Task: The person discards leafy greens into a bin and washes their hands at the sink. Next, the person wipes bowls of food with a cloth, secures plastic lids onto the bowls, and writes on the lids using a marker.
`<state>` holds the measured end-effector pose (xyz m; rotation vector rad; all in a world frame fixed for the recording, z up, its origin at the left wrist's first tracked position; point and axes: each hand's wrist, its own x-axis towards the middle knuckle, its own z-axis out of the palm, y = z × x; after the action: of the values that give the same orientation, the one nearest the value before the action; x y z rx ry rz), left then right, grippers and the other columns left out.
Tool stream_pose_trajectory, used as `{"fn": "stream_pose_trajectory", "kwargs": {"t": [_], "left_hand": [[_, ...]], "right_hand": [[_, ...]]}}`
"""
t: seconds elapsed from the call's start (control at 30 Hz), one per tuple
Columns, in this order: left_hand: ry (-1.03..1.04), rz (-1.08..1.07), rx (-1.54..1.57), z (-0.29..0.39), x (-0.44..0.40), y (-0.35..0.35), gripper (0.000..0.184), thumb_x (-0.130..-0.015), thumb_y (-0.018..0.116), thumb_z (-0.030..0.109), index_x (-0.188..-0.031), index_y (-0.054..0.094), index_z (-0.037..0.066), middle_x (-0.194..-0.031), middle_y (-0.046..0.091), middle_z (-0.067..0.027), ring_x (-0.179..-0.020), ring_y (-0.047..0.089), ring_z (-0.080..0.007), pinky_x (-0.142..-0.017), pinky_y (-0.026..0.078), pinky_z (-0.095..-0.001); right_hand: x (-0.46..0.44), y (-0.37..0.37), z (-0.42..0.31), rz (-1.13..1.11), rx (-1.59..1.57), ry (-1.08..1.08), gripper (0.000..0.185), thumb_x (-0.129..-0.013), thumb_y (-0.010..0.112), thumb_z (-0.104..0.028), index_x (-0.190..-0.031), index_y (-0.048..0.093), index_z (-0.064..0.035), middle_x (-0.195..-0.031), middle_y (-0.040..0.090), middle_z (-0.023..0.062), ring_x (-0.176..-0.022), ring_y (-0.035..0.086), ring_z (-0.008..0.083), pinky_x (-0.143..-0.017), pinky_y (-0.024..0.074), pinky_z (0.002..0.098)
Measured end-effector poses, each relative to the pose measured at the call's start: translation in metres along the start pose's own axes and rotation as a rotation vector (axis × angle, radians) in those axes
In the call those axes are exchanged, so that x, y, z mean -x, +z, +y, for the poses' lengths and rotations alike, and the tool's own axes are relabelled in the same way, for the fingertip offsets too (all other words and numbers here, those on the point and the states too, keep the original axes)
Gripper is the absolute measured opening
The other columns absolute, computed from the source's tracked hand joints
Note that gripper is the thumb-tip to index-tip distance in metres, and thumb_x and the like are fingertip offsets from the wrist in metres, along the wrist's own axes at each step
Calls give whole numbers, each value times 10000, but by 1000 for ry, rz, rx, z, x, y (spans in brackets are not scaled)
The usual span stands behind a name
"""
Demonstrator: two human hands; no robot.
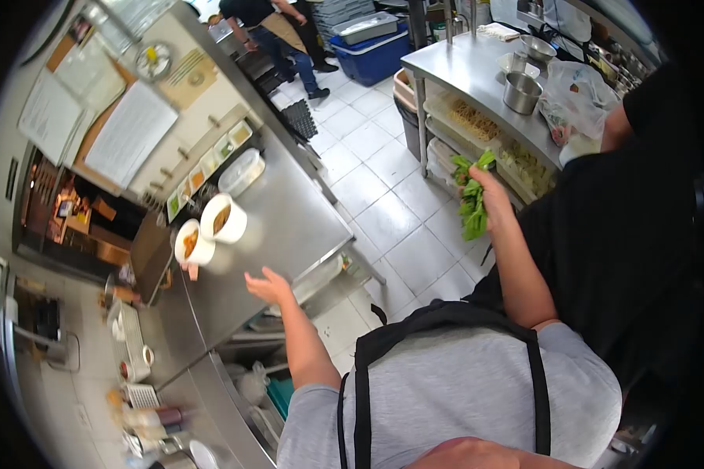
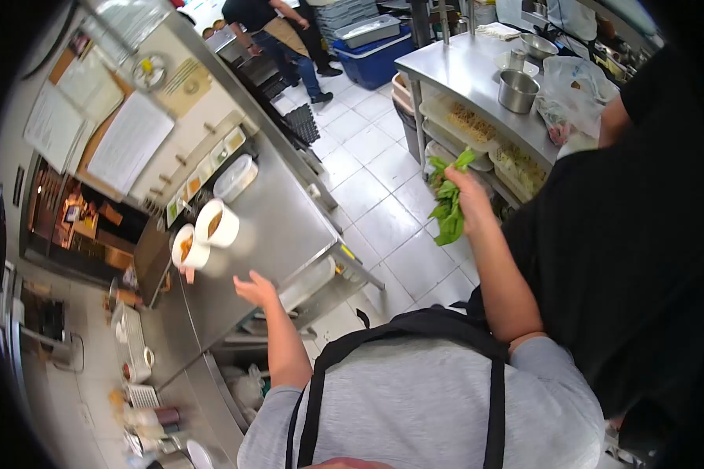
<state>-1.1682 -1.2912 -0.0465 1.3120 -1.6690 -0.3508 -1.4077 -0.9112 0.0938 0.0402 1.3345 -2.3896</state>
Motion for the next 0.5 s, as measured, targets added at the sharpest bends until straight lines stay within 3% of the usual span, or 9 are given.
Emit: {"fn": "stream_pose_trajectory", "kwargs": {"t": [0.03,0.2,0.43,0.47,0.5], "left_hand": [[25,-6,-169,25,5,-10,503,-763,519,223,-1190,345,23,-1138,387,-204,-996,438,-331,-816,375,-411],[31,-8,-230,26,4,-1,467,-758,501,233,-1146,388,-3,-1132,399,-207,-973,459,-344,-810,387,-406],[-26,-28,-138,28,1,4,423,-764,477,189,-1117,404,-34,-1124,381,-202,-933,452,-323,-805,386,-390],[-37,-23,-117,25,1,5,420,-767,474,188,-1117,403,-34,-1125,377,-198,-922,452,-317,-802,387,-385],[2,2,-139,18,2,7,413,-771,471,182,-1117,404,-33,-1124,373,-194,-910,451,-310,-797,389,-381]], "right_hand": [[-15,8,-1,-7,-36,28,179,-800,521,-246,-870,492,-84,-734,535,30,-590,534,135,-468,417,243],[-110,32,1,-106,-297,187,163,-799,520,-196,-840,499,-40,-714,535,52,-548,510,137,-468,427,245],[-239,93,10,-86,-219,261,207,-804,517,-243,-808,504,-36,-657,525,50,-507,529,135,-368,430,242],[-261,98,16,-144,-225,292,152,-792,527,-175,-853,501,-39,-712,535,54,-535,514,135,-454,433,249],[-281,105,22,-161,-184,310,147,-791,527,-172,-853,500,-41,-713,538,54,-537,513,132,-455,433,248]]}}
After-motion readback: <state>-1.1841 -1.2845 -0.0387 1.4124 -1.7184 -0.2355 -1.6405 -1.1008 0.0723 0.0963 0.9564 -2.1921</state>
